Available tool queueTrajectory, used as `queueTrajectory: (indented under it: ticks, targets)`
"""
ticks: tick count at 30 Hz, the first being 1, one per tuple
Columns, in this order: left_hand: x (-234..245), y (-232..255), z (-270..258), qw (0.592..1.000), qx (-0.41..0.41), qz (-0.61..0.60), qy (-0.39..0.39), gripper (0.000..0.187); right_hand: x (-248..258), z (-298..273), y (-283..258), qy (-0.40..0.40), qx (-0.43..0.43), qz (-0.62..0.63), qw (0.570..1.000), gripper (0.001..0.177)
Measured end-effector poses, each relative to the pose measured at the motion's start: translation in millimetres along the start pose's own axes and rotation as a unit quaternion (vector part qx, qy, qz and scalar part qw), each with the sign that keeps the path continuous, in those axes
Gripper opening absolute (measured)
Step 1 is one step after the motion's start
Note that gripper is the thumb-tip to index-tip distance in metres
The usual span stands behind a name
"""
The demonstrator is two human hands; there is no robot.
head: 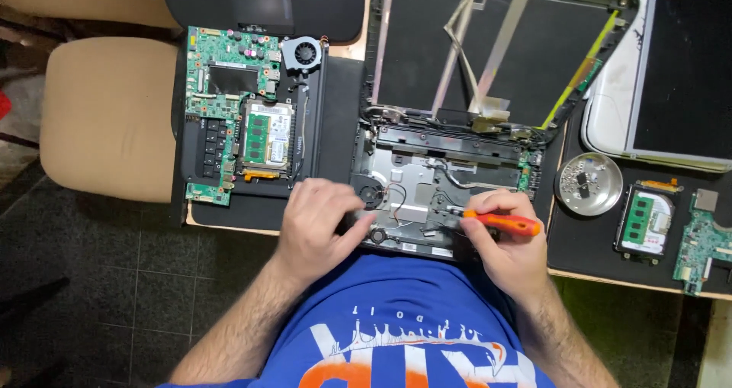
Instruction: The person uses a screwdriver to remove screws from a disassembled laptop chassis, detaching a small circuit board. They then place the laptop lid on the workbench and handle the main motherboard, moving it aside to clear the workspace.
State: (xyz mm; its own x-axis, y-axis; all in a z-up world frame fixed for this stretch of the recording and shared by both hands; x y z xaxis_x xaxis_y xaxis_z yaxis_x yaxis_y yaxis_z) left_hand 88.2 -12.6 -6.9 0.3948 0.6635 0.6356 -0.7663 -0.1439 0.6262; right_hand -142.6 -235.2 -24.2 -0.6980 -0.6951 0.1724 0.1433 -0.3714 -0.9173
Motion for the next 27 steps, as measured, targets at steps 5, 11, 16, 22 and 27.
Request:
queueTrajectory:
  ticks: [5, 11, 16, 22, 27]
  targets:
    - [-24, 3, 15, 0.998, -0.017, 0.029, -0.060, 0.055, 4, 9, -6, 0.020, -0.022, -0.065, 0.997, 0.031]
    - [-42, 3, 16, 0.988, -0.040, 0.070, -0.135, 0.071, 45, -10, 23, 0.173, -0.003, 0.008, 0.985, 0.033]
    - [-42, 14, 23, 0.984, -0.077, 0.071, -0.146, 0.072, 62, -22, 32, 0.287, -0.003, 0.073, 0.955, 0.036]
    - [-43, 6, 15, 0.983, -0.051, 0.029, -0.175, 0.119, 66, -30, 44, 0.304, -0.076, 0.111, 0.943, 0.018]
    - [-38, 8, 15, 0.994, -0.035, -0.016, -0.103, 0.109, 25, 23, 2, 0.112, -0.021, -0.002, 0.993, 0.017]
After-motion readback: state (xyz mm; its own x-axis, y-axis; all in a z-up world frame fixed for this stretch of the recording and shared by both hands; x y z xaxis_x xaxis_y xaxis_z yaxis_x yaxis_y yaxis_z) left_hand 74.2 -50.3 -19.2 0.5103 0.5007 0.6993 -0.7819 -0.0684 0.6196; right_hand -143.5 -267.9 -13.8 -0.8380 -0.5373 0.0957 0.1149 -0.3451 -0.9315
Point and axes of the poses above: each hand's wrist, its own z-axis towards the middle knuckle, its own x-axis out of the back of the hand, y = z × x, the point moved 8 cm from there along z, towards the middle knuckle, and after that the axes turned 7 degrees about x, right-handed, at the moved point
